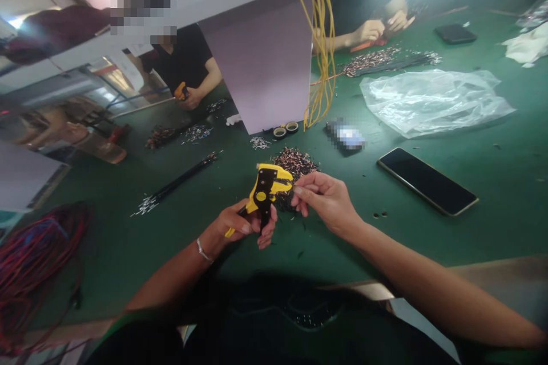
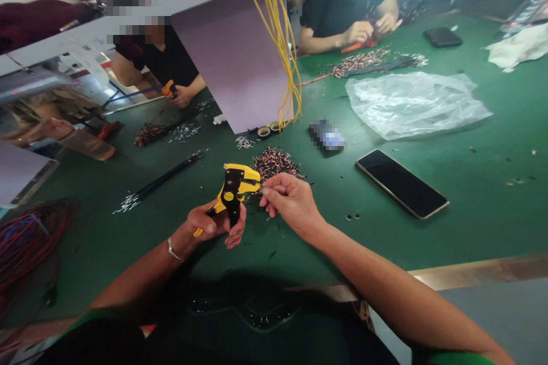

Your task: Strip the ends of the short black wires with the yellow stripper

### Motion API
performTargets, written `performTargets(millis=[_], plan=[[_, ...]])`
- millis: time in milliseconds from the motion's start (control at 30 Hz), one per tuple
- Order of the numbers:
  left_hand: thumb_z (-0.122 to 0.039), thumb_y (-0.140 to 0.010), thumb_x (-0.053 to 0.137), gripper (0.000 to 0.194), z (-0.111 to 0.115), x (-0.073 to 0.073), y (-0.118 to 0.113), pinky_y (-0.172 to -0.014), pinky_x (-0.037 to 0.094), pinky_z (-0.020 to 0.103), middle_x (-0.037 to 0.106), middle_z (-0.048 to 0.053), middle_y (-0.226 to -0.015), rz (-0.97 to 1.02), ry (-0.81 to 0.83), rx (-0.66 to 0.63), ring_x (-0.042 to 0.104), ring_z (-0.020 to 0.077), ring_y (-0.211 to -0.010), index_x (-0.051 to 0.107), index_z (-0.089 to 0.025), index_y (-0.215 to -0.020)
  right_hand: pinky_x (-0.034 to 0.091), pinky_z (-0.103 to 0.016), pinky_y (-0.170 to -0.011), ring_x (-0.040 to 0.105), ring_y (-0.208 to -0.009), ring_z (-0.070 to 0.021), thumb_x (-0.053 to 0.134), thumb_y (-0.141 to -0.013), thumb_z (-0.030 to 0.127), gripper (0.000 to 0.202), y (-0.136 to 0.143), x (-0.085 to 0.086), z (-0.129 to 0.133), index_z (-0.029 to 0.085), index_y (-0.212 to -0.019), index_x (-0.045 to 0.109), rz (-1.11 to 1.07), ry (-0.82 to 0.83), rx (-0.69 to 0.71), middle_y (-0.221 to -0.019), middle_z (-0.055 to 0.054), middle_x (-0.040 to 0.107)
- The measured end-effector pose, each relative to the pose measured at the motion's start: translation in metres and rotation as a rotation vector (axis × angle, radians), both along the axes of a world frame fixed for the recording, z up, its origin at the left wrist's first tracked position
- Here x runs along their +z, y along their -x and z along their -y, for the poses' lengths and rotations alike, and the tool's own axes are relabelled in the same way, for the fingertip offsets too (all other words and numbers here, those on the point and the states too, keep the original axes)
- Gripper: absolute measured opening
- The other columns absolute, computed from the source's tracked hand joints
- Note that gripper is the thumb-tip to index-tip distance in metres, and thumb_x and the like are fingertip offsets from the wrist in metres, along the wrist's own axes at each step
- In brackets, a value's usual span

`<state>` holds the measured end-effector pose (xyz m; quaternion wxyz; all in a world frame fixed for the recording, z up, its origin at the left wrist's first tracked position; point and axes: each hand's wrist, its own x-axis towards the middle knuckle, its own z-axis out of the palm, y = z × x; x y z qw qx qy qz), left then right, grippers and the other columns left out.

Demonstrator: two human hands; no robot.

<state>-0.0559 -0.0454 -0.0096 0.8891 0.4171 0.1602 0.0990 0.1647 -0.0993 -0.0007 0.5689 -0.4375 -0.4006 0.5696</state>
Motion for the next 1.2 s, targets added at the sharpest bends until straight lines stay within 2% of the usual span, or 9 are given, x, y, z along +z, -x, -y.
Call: performTargets(millis=[233,600,1200], plan=[[-0.031,-0.057,0.078,0.046,0.0014,-0.0021,0.0023,-0.055,0.049,0.035,0.058,0.006,-0.071,-0.009,-0.025,0.019,0.056,0.0184,-0.058,0.068,-0.013,-0.098,0.046,-0.029,-0.047,0.054,-0.043,-0.0097,0.07,-0.073,0.036,0.019,0.0002,-0.0002,-0.0001,0.021,-0.078,0.059,0.048,0.011,0.025,-0.059,0.0,0.067],[-0.029,-0.058,0.078,0.043,0.0025,-0.0015,0.0014,-0.053,0.048,0.033,0.058,0.005,-0.069,0.007,-0.039,0.036,0.056,0.0179,-0.057,0.067,-0.014,-0.097,0.043,-0.028,-0.045,0.053,-0.042,-0.0091,0.071,-0.073,0.032,0.017,-0.0007,0.0006,-0.0007,0.02,-0.077,0.06,0.001,0.014,0.048,-0.057,0.001,0.067],[-0.022,-0.062,0.076,0.038,0.004,-0.0051,0.0033,-0.053,0.049,0.032,0.061,0.006,-0.068,0.04,-0.018,0.064,0.057,0.0166,-0.056,0.067,-0.01,-0.097,0.042,-0.026,-0.043,0.053,-0.04,-0.0087,0.072,-0.072,0.028,0.015,-0.0031,-0.0004,-0.0024,0.019,-0.075,0.061,-0.02,0.001,0.055,-0.055,0.001,0.067]])
